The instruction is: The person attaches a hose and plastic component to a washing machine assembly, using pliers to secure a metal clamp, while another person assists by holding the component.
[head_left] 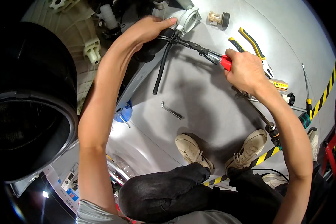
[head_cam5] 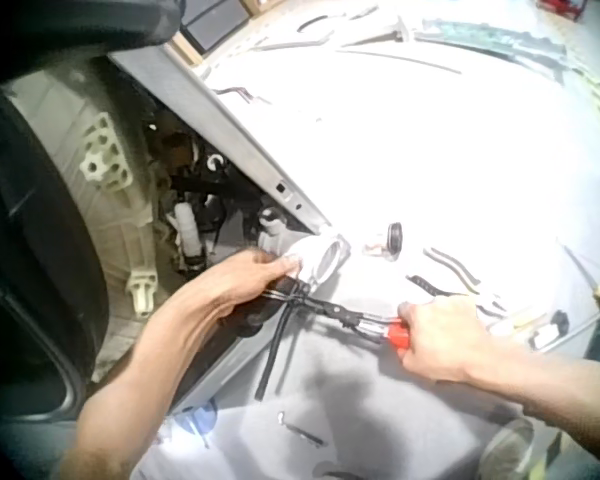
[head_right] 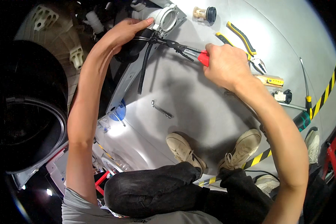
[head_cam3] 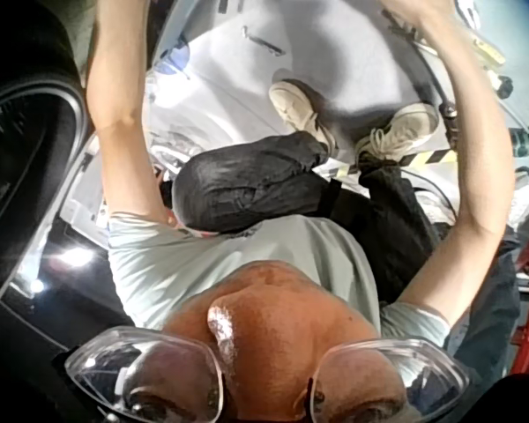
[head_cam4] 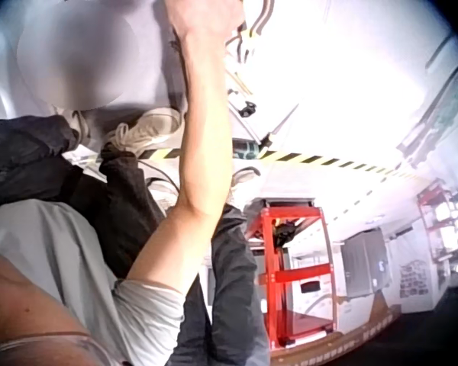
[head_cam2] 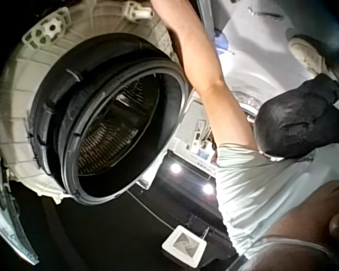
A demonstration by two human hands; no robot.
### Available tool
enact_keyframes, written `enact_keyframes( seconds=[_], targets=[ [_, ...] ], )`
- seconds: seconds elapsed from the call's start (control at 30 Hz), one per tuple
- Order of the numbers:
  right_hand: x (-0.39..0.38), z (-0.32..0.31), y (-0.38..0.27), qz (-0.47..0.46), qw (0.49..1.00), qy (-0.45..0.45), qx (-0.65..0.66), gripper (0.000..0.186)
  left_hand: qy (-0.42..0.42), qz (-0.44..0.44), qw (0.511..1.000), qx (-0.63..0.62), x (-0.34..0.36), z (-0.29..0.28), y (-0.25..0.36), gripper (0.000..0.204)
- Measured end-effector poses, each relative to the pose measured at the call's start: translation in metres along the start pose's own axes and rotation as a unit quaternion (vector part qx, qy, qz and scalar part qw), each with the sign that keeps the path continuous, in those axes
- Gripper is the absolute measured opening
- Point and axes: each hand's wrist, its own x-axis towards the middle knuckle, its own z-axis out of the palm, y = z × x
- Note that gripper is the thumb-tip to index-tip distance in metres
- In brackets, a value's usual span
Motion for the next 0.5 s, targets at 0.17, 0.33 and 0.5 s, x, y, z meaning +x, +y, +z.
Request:
enact_keyframes(
  seconds=[0.17, 0.33, 0.5],
  targets=[
    [-0.01, -0.034, -0.012, 0.002, 0.999, 0.009, -0.046, 0.021, 0.025, 0.038, 0.996, -0.077, 0.006, 0.009, -0.019, 0.066],
    [-0.015, -0.029, -0.023, 0.027, 0.999, 0.01, -0.04, 0.023, 0.041, 0.042, 0.995, -0.076, 0.013, 0.011, -0.032, 0.061],
    [-0.005, 0.023, -0.006, 0.049, 0.997, -0.002, 0.063, 0.022, 0.016, 0.036, 0.997, -0.072, 0.007, 0.008, -0.027, 0.058]
  ],
)
